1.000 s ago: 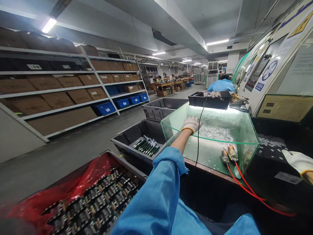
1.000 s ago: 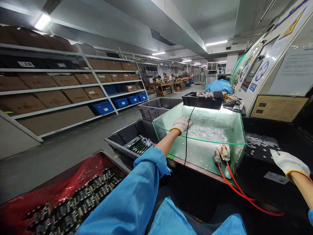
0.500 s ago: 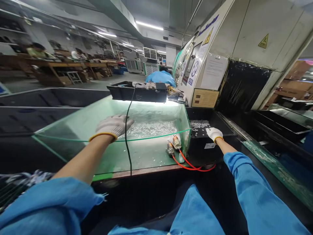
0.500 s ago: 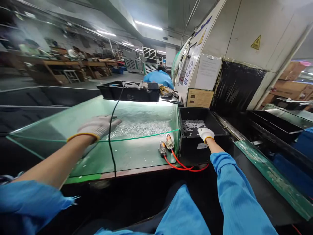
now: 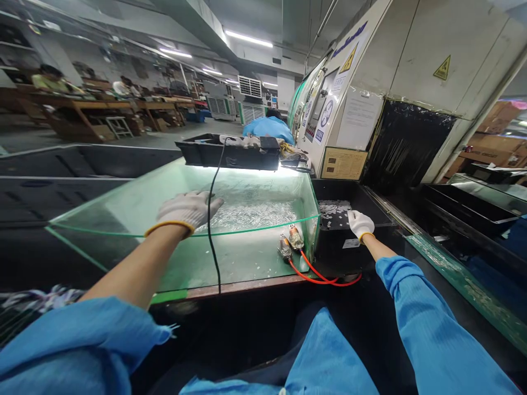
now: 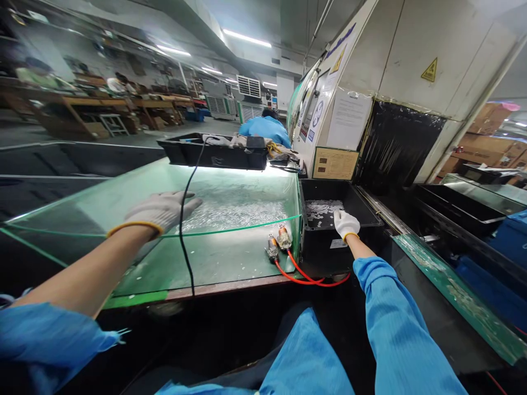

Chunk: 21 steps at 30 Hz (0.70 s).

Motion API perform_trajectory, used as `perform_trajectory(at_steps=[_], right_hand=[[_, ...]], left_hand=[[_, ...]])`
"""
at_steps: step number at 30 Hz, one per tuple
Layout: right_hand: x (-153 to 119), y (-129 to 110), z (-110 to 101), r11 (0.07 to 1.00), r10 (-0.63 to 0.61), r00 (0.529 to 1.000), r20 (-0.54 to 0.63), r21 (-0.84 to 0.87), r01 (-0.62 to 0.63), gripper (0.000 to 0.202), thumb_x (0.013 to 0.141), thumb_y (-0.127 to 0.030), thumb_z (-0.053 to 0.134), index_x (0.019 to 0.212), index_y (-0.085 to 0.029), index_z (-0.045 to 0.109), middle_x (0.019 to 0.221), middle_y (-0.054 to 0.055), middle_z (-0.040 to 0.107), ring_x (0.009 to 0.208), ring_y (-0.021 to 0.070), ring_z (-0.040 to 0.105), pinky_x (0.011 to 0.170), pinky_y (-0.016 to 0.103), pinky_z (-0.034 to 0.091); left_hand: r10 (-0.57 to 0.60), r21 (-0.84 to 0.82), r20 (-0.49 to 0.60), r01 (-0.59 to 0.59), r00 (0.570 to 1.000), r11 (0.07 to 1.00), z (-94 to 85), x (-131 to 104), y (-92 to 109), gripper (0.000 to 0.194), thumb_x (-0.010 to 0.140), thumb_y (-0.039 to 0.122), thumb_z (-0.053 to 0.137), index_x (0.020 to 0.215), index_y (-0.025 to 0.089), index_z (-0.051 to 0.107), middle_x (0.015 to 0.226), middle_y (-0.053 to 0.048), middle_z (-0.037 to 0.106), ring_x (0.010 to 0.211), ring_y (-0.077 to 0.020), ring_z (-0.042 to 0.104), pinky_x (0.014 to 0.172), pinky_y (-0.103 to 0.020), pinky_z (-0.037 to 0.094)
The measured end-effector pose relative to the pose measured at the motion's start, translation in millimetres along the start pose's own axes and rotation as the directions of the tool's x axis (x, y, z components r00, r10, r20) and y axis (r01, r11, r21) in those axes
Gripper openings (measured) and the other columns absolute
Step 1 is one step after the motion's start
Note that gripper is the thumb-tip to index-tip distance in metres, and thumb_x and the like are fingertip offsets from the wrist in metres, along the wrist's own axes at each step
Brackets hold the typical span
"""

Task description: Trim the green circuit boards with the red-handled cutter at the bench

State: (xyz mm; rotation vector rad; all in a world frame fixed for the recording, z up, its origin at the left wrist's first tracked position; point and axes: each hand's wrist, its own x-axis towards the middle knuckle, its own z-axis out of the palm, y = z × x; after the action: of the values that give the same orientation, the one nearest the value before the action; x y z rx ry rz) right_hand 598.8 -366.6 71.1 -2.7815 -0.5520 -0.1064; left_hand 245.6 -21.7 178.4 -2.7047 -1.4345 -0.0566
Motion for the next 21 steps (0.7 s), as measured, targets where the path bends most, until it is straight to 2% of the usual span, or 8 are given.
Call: perform_trajectory(at_steps=[6,11,15,21], right_hand=[[-9,-4,-4,1.0,0.026,0.999,-0.035,0.011,-0.026,0.059,0.107,-0.055,0.025,0.121,-0.03,0.077,0.119,0.006,0.075,0.105,0.0248,0.067,0.083,0.029,0.045],[-13,-3,-2,0.999,0.035,0.999,-0.027,0.035,-0.034,0.061,0.105,-0.059,0.026,0.13,-0.029,0.073,0.127,0.01,0.072,0.111,0.0319,0.066,0.084,0.033,0.045],[-7,-1,4,0.999,0.05,0.998,-0.033,-0.01,-0.051,0.061,0.105,-0.056,0.025,0.13,-0.03,0.073,0.128,0.011,0.071,0.106,0.0327,0.068,0.079,0.035,0.044],[-11,-3,1,0.999,0.04,0.999,-0.014,-0.027,-0.041,0.061,0.105,-0.054,0.022,0.129,-0.03,0.072,0.128,0.012,0.071,0.105,0.0339,0.068,0.077,0.038,0.044]], left_hand=[[0.012,-0.059,-0.021,-0.014,1.0,0.998,6.9,6,-6,0.065,0.103,0.057,0.029,0.151,0.019,0.052,0.159,-0.012,0.05,0.139,-0.032,0.052,0.114,-0.044,0.042],[0.042,-0.055,-0.053,-0.045,0.998,0.997,7.6,-1,-9,0.062,0.103,0.055,0.032,0.146,0.019,0.058,0.152,-0.012,0.058,0.135,-0.0315,0.056,0.112,-0.041,0.045],[0.02,-0.06,-0.078,-0.025,0.997,0.998,12.5,-2,-10,0.065,0.103,0.057,0.029,0.15,0.021,0.055,0.152,-0.011,0.057,0.136,-0.0311,0.055,0.114,-0.042,0.043],[0.017,-0.09,-0.098,-0.026,0.995,0.996,15.8,-2,-11,0.066,0.102,0.062,0.028,0.146,0.023,0.06,0.15,-0.01,0.059,0.135,-0.0313,0.054,0.114,-0.044,0.044]])
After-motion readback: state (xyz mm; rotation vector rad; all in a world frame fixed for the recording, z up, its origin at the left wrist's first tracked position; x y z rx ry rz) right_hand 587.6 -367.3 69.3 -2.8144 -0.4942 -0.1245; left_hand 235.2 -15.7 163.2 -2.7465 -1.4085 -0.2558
